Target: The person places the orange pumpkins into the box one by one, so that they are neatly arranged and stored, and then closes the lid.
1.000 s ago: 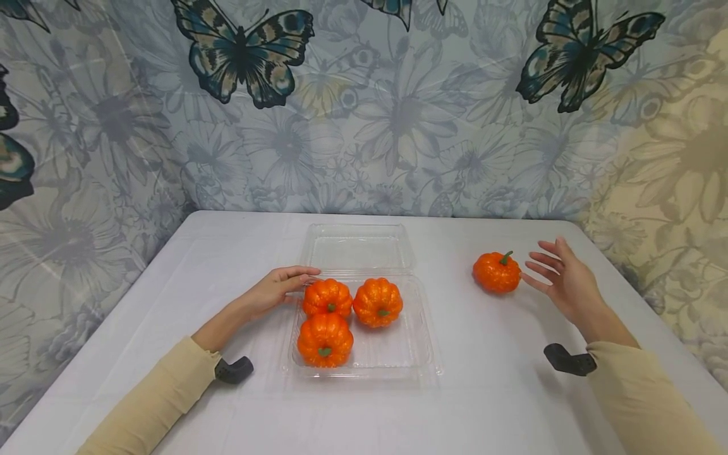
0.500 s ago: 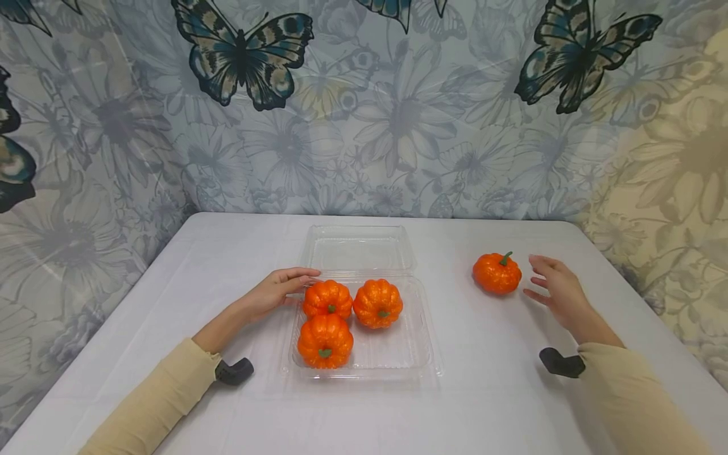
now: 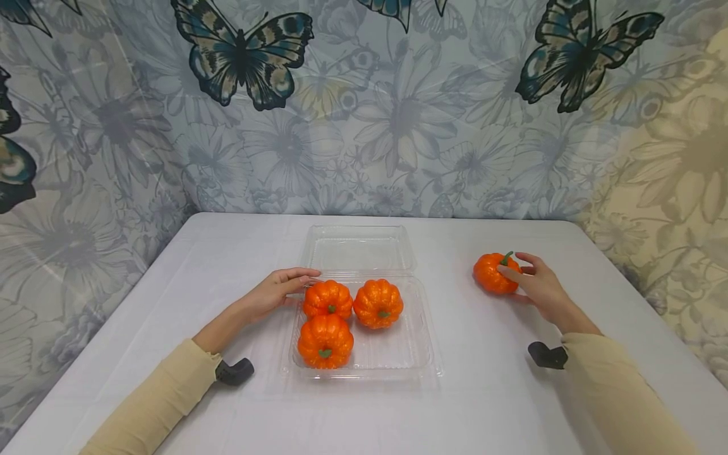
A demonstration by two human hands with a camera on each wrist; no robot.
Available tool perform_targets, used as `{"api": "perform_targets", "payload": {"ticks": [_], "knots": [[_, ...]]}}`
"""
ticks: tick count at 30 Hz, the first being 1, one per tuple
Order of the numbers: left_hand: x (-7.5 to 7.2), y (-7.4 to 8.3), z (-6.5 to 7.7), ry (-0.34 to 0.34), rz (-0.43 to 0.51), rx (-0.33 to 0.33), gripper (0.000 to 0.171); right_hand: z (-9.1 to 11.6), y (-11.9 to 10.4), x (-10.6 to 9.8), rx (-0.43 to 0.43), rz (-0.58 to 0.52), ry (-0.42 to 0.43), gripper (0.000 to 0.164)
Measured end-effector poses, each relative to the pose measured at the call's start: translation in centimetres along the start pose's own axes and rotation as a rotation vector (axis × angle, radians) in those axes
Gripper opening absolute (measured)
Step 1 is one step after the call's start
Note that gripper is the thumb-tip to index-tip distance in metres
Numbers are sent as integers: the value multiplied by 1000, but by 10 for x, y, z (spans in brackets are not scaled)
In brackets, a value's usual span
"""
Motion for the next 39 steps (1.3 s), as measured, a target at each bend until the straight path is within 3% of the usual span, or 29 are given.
{"api": "perform_targets", "payload": {"ticks": [8, 12, 28, 39], "knots": [[-1, -1, 0, -6, -2, 4, 40, -4, 0, 2, -31, -45, -107, 84], [-1, -1, -1, -11, -4, 9, 41, -4, 2, 2, -61, -39, -121, 83], [-1, -1, -2, -9, 5, 1, 40, 11, -18, 4, -148, 40, 31, 86], [0, 1, -1, 1, 10, -2, 40, 28, -32, 12, -265, 65, 66, 75]]}}
Point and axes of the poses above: each hand's wrist, its own z-axis away from the middle knuckle, its own x-axis out of the palm, y = z × x, the point moved 2 cm from there along -z, towards the middle knuckle, and after that the axes turned 5 degrees about -y, right-handed, at the moved point
